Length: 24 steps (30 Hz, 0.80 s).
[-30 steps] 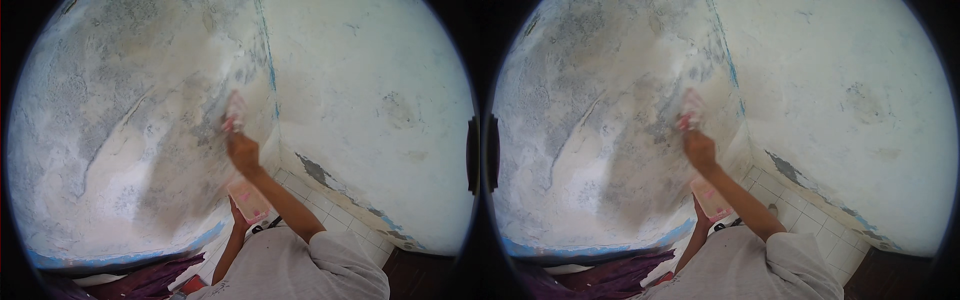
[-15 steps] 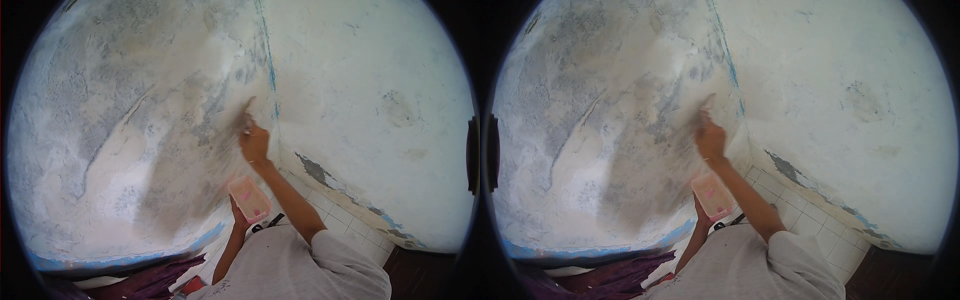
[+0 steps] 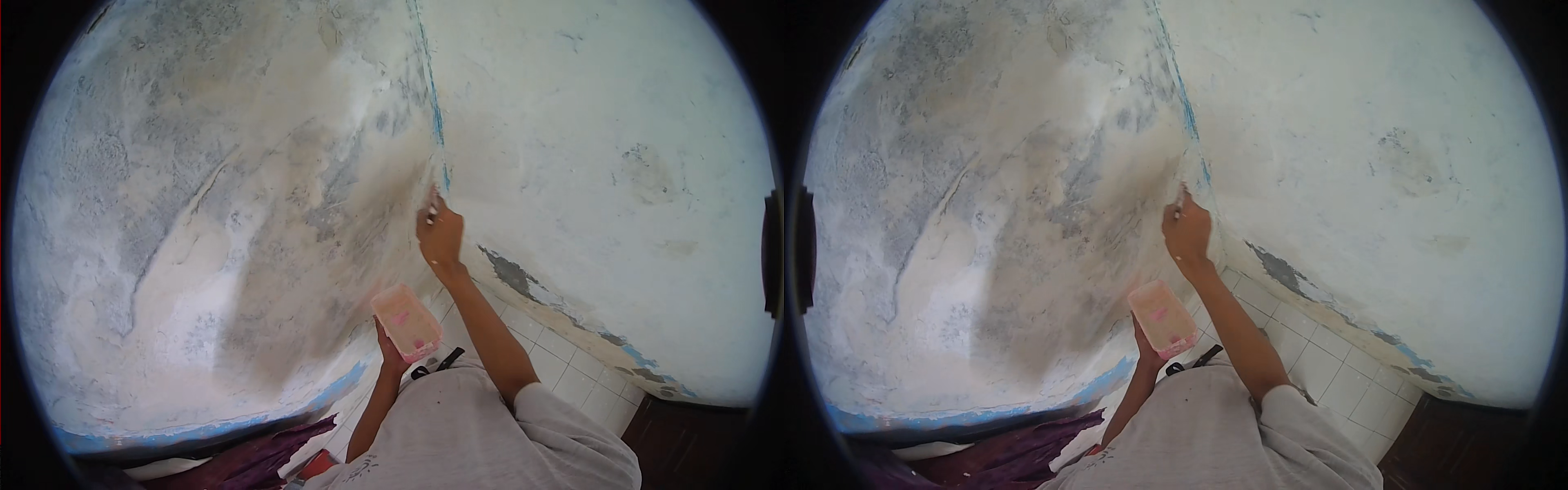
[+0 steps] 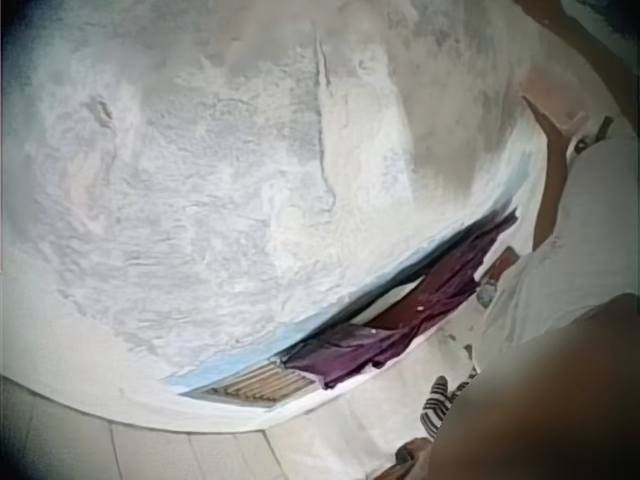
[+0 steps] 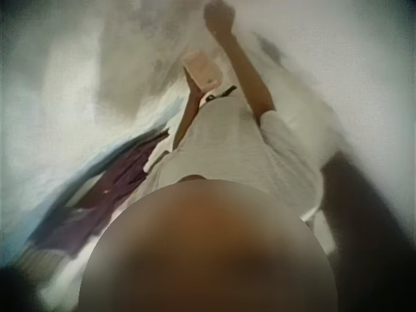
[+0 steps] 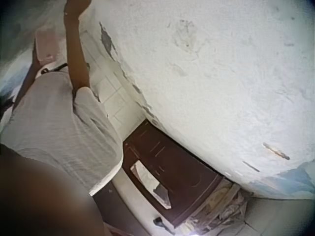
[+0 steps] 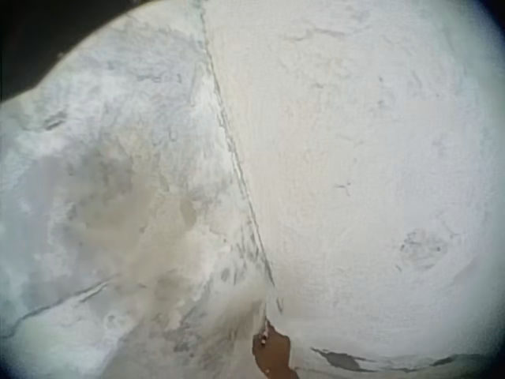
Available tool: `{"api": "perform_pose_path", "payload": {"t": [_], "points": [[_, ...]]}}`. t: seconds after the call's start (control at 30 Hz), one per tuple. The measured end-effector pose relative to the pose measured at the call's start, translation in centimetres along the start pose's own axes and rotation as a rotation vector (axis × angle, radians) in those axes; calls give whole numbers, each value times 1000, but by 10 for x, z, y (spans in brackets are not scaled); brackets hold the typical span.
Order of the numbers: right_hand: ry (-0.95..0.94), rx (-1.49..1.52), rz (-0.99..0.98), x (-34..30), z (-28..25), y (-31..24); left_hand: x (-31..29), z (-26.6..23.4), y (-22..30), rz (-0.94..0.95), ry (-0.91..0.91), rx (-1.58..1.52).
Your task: The person applies plaster paste to a wall with a putty knife.
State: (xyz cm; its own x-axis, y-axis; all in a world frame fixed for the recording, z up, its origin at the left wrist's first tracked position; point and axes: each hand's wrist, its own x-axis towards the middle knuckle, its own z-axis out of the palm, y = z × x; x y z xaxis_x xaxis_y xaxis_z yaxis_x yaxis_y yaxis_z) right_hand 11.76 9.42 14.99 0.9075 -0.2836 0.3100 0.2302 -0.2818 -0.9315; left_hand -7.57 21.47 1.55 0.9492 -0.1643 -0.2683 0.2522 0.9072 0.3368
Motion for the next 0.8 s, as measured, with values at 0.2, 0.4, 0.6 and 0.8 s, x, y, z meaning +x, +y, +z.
{"api": "perform_pose_path", "payload": {"t": [0.2,0.4,0.6,0.8], "points": [[-27,141,-439,-38,47,-151,13,-54,-7,2,-102,-84],[-216,440,-540,-74,-23,-199,2,-12,-12,11,21,-40],[60,-59,-125,-2,-13,-18,0,-16,-2,23,23,-11],[9,-37,-379,-19,59,-98,2,-19,-5,-15,15,-19]]}}
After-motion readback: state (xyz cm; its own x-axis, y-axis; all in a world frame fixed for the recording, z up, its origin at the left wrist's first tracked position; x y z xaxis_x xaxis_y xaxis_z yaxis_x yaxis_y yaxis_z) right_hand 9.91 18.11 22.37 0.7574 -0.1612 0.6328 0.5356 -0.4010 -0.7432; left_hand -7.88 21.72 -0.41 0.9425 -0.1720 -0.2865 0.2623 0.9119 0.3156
